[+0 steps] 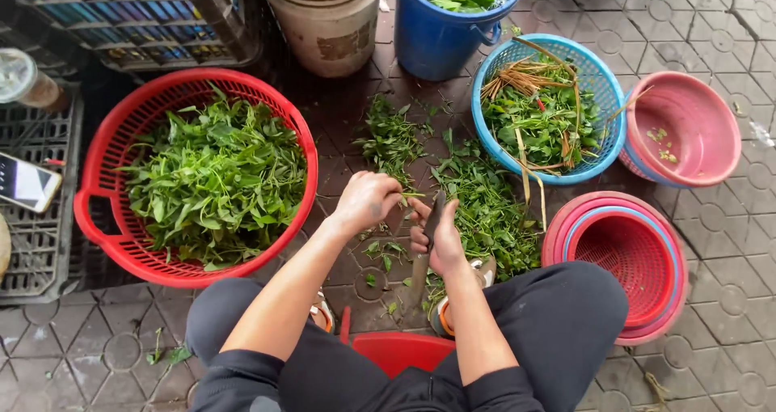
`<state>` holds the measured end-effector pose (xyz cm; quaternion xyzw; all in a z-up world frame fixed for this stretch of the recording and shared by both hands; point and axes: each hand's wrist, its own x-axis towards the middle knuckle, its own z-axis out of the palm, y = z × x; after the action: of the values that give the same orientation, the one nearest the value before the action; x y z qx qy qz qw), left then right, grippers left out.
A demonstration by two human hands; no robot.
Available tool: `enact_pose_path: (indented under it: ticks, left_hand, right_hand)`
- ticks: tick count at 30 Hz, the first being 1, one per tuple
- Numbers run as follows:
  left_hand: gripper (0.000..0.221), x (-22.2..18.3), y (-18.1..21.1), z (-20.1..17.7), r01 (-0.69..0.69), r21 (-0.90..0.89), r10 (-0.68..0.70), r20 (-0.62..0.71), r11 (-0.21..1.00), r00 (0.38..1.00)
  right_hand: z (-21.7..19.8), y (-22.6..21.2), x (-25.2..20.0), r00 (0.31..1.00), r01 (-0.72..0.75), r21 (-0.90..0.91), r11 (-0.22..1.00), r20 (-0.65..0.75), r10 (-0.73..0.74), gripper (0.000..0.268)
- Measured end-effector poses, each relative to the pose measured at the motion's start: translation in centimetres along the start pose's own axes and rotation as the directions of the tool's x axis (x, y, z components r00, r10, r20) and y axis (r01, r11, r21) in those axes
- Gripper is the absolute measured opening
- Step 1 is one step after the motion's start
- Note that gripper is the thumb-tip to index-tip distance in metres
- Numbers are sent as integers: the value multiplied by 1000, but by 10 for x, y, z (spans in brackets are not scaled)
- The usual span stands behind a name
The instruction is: Trimming the stems of leafy green vegetables with a knife and sorting them into baskets
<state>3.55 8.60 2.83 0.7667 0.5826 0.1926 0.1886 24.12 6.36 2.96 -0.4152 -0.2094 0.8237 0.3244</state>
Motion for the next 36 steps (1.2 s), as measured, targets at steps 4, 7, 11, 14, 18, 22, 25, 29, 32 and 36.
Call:
enact_pose_path:
  ticks: [4, 7, 11, 14, 18, 22, 25, 29, 32, 36]
  left_hand:
    - [15, -18, -8, 7, 149, -17, -148, 45, 989, 988]
    - [18, -33, -5, 5, 150, 35, -151, 19, 988, 988]
    - [18, -68, 2, 5, 115, 153, -121, 29, 981, 992]
    - [13, -90, -8, -32, 121, 487, -77, -109, 865, 991]
    - [53, -127, -31, -139, 433, 547, -206, -426, 716, 881]
    - [74, -149, -27, -162, 579, 408, -416, -422, 706, 805]
    - [71, -141, -23, -166, 489, 302, -486, -91, 818, 869]
    - [71, -128, -15, -153, 374, 234, -424, 220, 897, 879]
    - [73, -116, -18, -142, 338, 265, -398, 223, 903, 890]
    - [73, -100, -17, -138, 289, 273, -365, 288, 918, 885]
  right_hand:
    - [3, 23, 1, 992, 114, -41, 993, 49, -112, 78]
    - [15, 37, 13, 977, 190, -124, 974, 117, -176, 65]
    - [25, 45, 27, 974, 113, -8, 994, -195, -113, 35]
    - [-10, 48, 63, 929, 118, 179, 977, -368, -44, 44]
    - [-121, 101, 122, 814, 104, 253, 962, -577, 64, 42]
    - [-127, 128, 163, 740, -1, -137, 991, -666, -92, 38]
    - [-94, 105, 192, 643, -77, -619, 782, -630, -435, 23]
    - [-106, 76, 251, 689, -454, -714, 533, -661, -297, 40]
    - [-130, 78, 278, 805, -480, -852, 209, -522, -280, 39]
    - [-134, 92, 257, 942, -191, -953, 235, -245, -229, 24]
